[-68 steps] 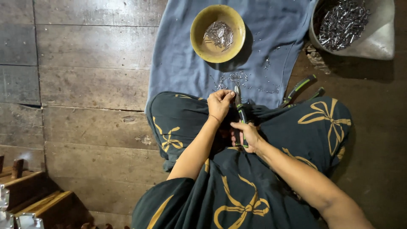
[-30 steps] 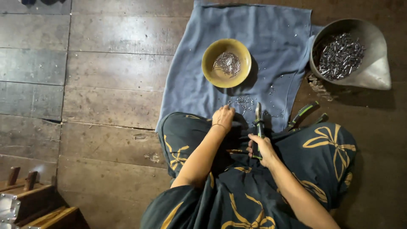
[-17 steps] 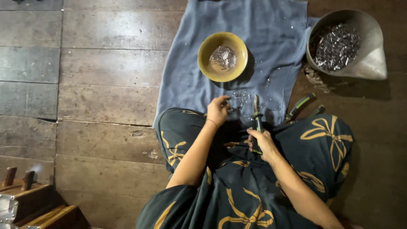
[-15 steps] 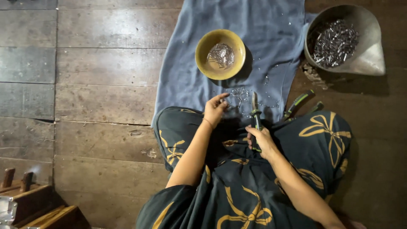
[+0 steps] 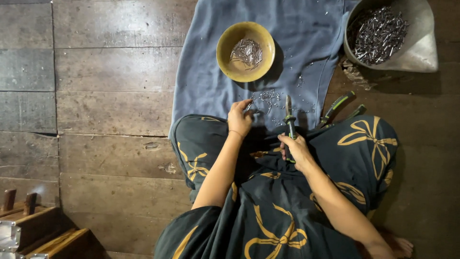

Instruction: The person sits on the floor and uses pliers to cut small metal pins one by one. The cut pieces are placed into a yellow bowl while the remaining pins are kept in a larger container nearby.

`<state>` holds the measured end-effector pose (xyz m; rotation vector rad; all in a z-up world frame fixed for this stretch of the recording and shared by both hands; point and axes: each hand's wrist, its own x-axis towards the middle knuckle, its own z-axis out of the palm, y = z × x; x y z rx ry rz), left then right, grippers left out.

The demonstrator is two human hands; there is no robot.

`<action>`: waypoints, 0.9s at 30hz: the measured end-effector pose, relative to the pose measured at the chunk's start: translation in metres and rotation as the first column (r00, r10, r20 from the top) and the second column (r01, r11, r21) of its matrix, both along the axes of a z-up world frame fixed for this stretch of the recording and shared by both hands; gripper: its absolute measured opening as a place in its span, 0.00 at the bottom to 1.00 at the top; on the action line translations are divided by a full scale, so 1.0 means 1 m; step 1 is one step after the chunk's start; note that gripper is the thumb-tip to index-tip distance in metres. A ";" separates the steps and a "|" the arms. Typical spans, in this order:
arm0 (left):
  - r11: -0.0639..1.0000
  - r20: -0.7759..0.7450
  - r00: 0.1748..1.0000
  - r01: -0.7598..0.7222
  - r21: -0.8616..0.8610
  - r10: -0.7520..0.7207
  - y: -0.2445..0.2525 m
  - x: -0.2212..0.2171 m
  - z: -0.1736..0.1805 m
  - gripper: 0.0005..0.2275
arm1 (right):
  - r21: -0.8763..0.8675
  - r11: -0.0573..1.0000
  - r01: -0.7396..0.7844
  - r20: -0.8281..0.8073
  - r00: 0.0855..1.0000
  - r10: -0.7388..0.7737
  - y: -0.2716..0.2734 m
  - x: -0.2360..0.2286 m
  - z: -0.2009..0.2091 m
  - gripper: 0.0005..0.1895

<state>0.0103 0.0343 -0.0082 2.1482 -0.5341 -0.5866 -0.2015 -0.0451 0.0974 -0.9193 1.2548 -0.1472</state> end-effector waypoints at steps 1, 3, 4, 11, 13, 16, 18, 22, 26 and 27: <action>1.000 -0.002 1.000 0.001 0.002 -0.001 0.002 -0.004 0.008 0.18 | 0.002 1.000 0.001 -0.002 1.000 -0.001 -0.001 0.000 0.000 0.16; 0.902 0.266 0.954 0.007 0.432 -0.135 0.005 -0.013 0.024 0.16 | -0.005 1.000 -0.018 -0.029 0.999 0.018 -0.005 -0.002 -0.001 0.17; 0.901 0.263 0.955 0.011 0.434 -0.138 0.005 -0.019 0.012 0.16 | -0.003 1.000 -0.015 -0.032 0.999 0.015 -0.005 -0.003 -0.004 0.17; 0.779 0.224 0.921 0.120 0.616 -0.319 -0.001 -0.025 -0.003 0.11 | -0.009 0.999 -0.032 -0.078 0.996 0.032 -0.005 -0.006 -0.014 0.18; 0.779 0.224 0.911 0.145 0.610 -0.345 -0.003 -0.022 -0.002 0.11 | -0.013 0.999 -0.040 -0.084 0.996 0.039 -0.006 -0.005 -0.020 0.18; 0.796 0.136 0.916 0.244 0.555 -0.376 -0.005 -0.019 -0.005 0.10 | -0.034 0.998 -0.054 -0.102 0.994 0.050 -0.005 -0.005 -0.024 0.18; 0.829 0.055 0.937 0.278 0.485 -0.346 -0.008 -0.016 0.001 0.12 | -0.036 0.998 -0.042 -0.102 0.994 0.039 -0.005 -0.004 -0.017 0.17; 0.883 0.026 0.950 0.279 0.377 -0.311 -0.007 -0.014 0.015 0.15 | -0.053 0.997 -0.048 -0.091 0.995 0.043 -0.004 -0.006 -0.019 0.18; 0.993 -0.161 0.983 0.070 -0.100 -0.085 -0.009 -0.013 0.016 0.17 | -0.034 0.999 -0.039 -0.039 0.999 0.038 -0.003 0.006 0.021 0.21; 0.956 -0.367 0.930 -0.100 -0.276 -0.009 -0.007 -0.013 0.021 0.17 | -0.008 1.000 -0.018 0.003 1.000 0.018 -0.002 0.010 0.038 0.26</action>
